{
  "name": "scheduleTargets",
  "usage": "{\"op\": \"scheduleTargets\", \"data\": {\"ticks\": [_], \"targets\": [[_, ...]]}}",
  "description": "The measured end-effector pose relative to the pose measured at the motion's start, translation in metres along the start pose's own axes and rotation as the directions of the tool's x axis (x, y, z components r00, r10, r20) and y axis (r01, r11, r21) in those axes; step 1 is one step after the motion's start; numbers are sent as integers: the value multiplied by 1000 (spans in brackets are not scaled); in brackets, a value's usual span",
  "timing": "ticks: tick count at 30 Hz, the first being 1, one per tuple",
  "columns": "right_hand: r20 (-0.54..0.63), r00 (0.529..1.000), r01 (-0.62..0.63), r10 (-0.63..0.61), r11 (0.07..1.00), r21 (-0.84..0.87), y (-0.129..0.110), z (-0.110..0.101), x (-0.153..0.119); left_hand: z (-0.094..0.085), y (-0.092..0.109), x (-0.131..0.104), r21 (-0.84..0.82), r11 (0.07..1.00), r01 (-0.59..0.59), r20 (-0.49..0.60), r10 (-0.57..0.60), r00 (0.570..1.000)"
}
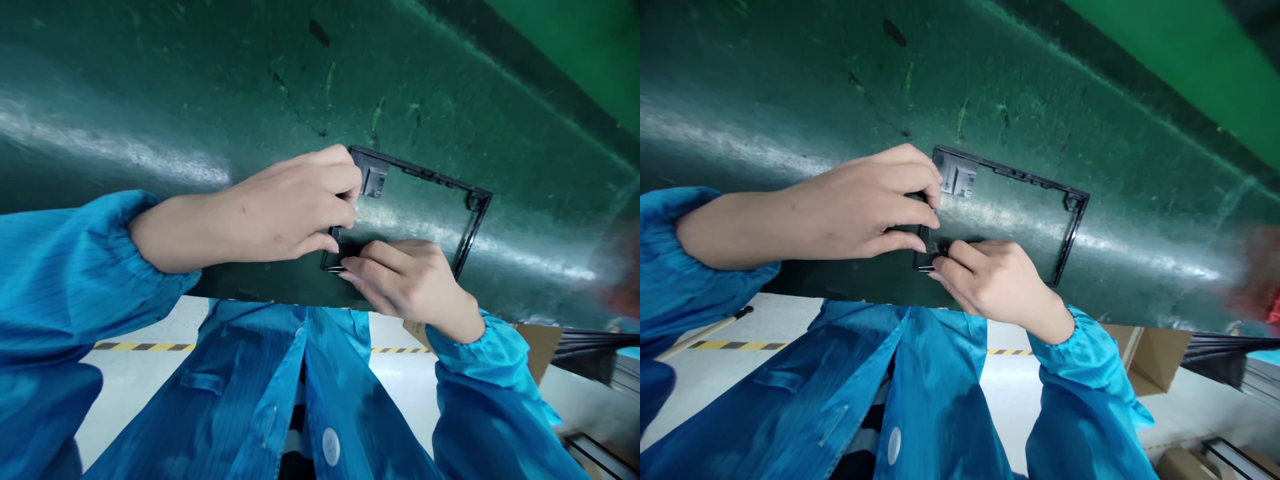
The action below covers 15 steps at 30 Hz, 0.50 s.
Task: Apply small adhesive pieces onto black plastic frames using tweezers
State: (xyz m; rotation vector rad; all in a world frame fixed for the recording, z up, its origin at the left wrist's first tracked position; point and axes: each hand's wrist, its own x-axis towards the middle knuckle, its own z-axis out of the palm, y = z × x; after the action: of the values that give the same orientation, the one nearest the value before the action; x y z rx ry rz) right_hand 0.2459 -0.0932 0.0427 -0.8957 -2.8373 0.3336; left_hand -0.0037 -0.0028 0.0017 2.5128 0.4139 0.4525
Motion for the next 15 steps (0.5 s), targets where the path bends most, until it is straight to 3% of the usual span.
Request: {"op": "scheduleTargets", "data": {"ticks": [4, 7, 15], "targets": [[0, 999, -37, 37, 999, -22, 4, -6, -5, -2, 1, 0, 4, 1000, 23, 27, -23, 999], [-54, 990, -131, 129, 991, -22, 12, -12, -15, -2, 1, -1, 4, 1000, 4, 12, -4, 1000], [-165, 922, -356, 351, 935, 4, 25, -23, -48, -3, 0, -4, -23, 1000, -6, 4, 6, 1000]]}}
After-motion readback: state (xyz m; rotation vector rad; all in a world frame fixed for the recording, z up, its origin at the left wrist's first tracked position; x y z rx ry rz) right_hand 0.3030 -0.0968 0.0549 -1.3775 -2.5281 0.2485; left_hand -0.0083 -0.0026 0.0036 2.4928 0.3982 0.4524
